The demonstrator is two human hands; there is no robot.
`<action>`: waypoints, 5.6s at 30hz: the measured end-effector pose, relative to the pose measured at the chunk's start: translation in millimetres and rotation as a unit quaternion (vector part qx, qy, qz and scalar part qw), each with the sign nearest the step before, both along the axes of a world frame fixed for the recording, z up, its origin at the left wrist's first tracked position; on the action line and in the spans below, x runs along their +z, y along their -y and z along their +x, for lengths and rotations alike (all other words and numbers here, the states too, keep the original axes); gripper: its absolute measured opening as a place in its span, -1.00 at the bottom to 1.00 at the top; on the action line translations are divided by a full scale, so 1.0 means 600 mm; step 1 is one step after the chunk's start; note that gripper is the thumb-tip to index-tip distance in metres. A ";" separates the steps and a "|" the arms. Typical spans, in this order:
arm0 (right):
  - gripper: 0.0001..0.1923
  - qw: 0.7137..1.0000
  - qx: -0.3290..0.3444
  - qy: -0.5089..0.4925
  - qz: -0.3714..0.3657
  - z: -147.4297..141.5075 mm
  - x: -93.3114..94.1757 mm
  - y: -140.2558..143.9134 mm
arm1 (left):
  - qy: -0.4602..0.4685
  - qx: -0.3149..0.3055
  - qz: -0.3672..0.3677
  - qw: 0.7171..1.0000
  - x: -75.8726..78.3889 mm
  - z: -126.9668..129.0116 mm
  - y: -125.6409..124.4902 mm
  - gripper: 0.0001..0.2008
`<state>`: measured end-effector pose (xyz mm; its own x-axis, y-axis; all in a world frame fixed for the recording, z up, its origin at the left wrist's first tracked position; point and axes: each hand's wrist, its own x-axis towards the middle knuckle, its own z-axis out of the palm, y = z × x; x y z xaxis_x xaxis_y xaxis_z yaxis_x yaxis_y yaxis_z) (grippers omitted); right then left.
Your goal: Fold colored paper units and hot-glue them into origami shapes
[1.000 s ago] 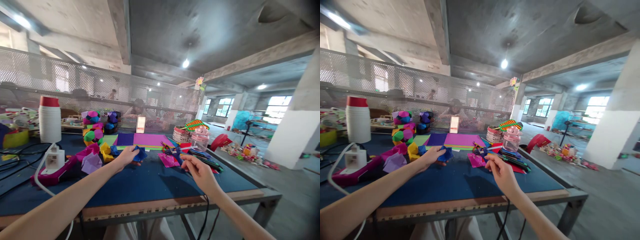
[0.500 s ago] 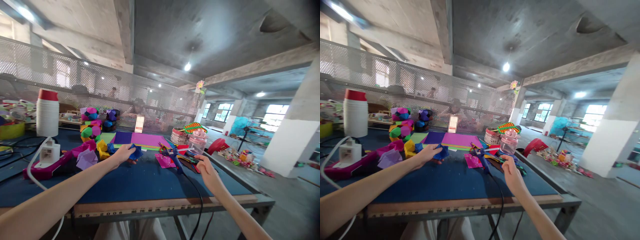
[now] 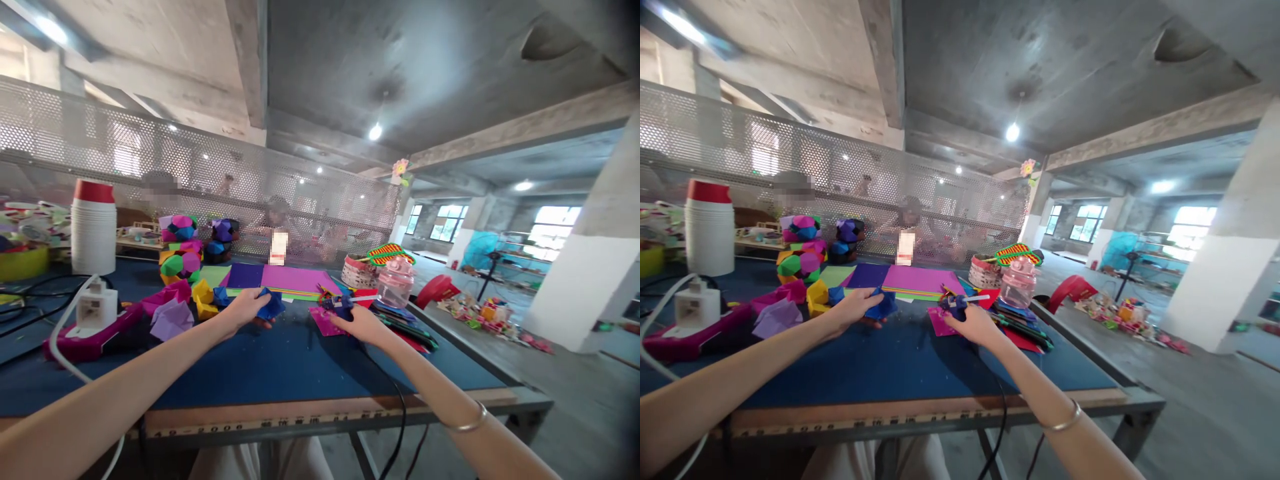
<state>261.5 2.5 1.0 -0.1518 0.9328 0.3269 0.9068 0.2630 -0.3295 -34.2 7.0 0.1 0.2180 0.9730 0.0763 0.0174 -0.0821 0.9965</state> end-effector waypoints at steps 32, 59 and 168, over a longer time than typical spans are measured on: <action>-0.81 0.925 0.241 0.007 0.294 -0.152 0.000 0.010 | -0.054 0.050 0.097 0.993 -0.006 -0.027 -0.023 -0.87; -0.82 0.918 0.232 0.055 0.317 -0.152 -0.013 0.006 | -0.229 0.102 0.251 0.935 -0.010 -0.038 -0.033 -0.85; -0.78 0.967 0.193 -0.162 0.041 -0.155 0.077 0.065 | -0.149 0.051 0.149 0.976 -0.019 -0.033 -0.032 -0.84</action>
<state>168.7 -36.6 47.0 -0.3610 0.7960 0.4858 0.5879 0.5986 -0.5441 -54.2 26.2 -11.2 0.1773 0.9352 0.3064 0.3262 -0.3496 0.8783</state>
